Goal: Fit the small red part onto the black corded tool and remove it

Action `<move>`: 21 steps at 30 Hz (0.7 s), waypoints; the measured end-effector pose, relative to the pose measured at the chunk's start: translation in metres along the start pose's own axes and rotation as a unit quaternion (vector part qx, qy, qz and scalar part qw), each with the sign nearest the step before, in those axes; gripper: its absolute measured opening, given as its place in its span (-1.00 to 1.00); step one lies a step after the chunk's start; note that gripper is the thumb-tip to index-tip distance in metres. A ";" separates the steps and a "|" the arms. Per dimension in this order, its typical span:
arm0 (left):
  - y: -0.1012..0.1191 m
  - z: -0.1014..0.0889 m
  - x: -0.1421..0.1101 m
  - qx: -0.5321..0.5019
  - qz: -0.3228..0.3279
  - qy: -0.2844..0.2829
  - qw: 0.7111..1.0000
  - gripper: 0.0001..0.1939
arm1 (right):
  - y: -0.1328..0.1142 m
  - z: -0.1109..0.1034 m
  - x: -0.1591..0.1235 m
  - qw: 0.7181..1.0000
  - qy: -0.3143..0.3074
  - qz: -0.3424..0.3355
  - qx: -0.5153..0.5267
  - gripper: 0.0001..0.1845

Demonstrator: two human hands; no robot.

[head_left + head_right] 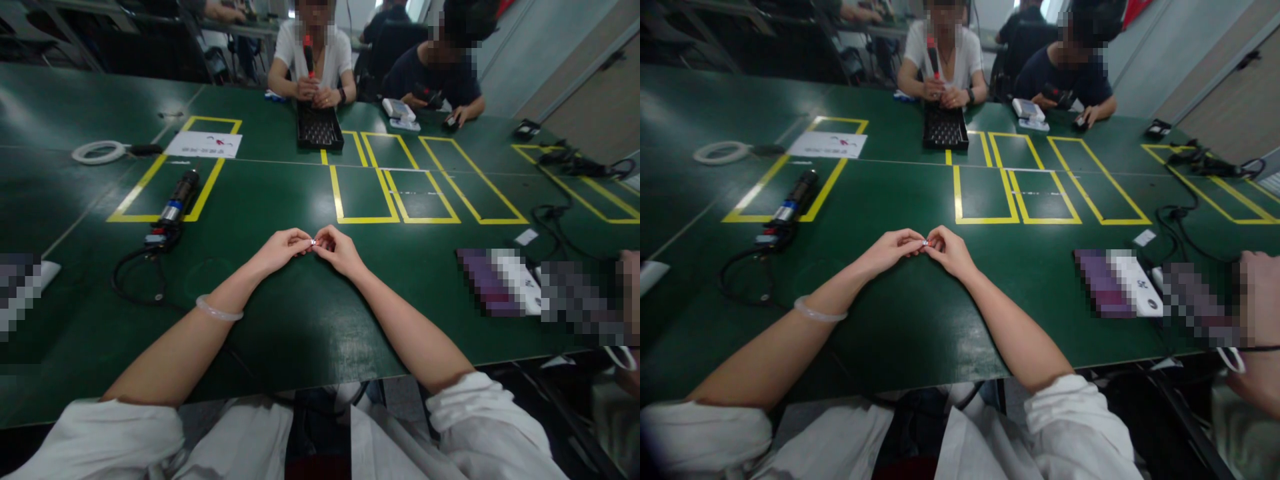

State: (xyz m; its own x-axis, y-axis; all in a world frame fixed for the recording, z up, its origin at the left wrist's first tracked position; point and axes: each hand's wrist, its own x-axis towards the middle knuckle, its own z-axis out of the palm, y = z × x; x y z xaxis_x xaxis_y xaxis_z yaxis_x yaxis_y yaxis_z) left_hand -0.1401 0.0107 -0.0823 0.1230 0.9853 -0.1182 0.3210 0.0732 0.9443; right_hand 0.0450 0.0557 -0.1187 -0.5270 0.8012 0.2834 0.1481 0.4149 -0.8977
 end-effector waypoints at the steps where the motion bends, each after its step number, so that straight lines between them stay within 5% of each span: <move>1: 0.000 0.000 0.000 0.001 0.004 0.001 1.000 -0.63 | 0.000 0.000 0.000 1.000 -0.002 -0.002 -0.001 -0.79; 21: -0.008 0.000 0.001 -0.024 0.040 0.012 0.999 -0.65 | 0.000 -0.001 0.000 1.000 -0.003 0.005 0.007 -0.80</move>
State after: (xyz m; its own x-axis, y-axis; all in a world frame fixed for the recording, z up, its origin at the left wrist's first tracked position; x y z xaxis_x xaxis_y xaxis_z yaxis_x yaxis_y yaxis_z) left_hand -0.1424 0.0108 -0.0904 0.1227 0.9918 -0.0348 0.2658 0.0009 0.9640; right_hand 0.0454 0.0561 -0.1183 -0.5310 0.8024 0.2723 0.1411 0.4006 -0.9053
